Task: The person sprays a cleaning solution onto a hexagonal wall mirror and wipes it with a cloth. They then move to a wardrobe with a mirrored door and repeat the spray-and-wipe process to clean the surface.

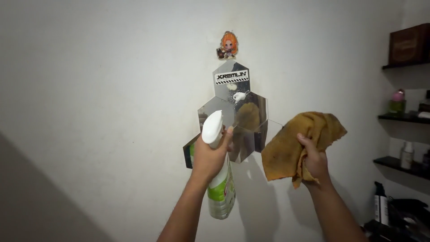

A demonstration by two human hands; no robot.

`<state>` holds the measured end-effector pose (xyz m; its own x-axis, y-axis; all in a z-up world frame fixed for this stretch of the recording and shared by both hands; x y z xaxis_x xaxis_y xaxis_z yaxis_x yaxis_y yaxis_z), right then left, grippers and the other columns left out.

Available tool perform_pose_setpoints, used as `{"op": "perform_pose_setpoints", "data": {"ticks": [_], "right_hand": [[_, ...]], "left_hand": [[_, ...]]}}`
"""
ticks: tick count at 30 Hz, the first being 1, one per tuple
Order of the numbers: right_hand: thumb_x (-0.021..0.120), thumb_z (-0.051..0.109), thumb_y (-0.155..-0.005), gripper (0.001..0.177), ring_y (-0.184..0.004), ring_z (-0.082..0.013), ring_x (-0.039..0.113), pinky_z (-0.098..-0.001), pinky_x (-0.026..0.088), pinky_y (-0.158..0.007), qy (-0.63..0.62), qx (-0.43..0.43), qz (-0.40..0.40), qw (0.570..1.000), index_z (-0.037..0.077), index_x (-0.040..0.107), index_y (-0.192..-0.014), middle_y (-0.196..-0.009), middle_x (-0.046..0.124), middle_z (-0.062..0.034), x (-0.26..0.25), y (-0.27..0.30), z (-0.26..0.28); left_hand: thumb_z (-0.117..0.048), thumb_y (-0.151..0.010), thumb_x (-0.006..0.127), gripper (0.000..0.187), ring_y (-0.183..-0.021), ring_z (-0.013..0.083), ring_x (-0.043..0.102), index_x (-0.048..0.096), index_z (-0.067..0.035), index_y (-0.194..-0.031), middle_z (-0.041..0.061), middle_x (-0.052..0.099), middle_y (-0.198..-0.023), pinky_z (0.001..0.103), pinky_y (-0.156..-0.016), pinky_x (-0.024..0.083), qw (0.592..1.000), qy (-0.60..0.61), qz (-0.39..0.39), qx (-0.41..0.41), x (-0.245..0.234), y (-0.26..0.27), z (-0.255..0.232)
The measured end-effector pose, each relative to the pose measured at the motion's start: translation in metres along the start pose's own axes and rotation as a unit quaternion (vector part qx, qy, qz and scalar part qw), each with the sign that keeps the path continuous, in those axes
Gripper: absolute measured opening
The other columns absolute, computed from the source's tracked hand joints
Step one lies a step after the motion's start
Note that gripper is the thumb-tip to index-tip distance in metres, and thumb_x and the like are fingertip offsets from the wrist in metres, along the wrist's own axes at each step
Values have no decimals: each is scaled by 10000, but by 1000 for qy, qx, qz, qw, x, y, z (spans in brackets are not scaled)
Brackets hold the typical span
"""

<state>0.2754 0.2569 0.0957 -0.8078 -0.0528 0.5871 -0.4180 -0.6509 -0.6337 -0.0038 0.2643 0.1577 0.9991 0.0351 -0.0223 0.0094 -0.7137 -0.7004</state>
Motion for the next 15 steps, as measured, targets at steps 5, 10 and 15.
{"op": "perform_pose_setpoints", "data": {"ticks": [5, 10, 15], "right_hand": [[613, 97, -970, 380, -1120, -176, 627, -335, 544, -966, 132, -107, 58, 984, 27, 520, -1331, -1231, 609, -67, 22, -15, -2], [647, 112, -1011, 344, -1154, -191, 651, -331, 536, -996, 229, -231, 38, 945, -11, 556, -1319, -1265, 646, -84, 64, -56, -19], [635, 194, -1008, 309, -1102, -263, 674, -382, 527, -965, 374, -276, 125, 876, -23, 612, -1227, -1192, 680, -152, 122, -88, -50]], "left_hand": [[-384, -869, 750, 406, -657, 142, 727, 690, -13, -1022, 62, 735, -804, 311, -632, 569, 999, -33, -5, -1, -19, -11, 2], [-331, -862, 747, 477, -786, 170, 676, 577, -5, -1165, 98, 679, -941, 332, -702, 576, 999, 0, 36, 34, -43, -31, 6], [-362, -890, 728, 498, -895, 158, 661, 529, -35, -1208, 82, 660, -1004, 330, -776, 566, 994, -47, 90, 50, -58, -43, -4]]}}
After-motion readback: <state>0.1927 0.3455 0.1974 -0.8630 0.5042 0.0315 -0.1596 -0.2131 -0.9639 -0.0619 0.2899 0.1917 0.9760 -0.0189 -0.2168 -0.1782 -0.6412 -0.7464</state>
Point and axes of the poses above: each hand's wrist, its own y-axis away from the middle knuckle, its own x-axis out of the palm, z = x × y, the point moved 7 cm from there along -y, towards the middle knuckle
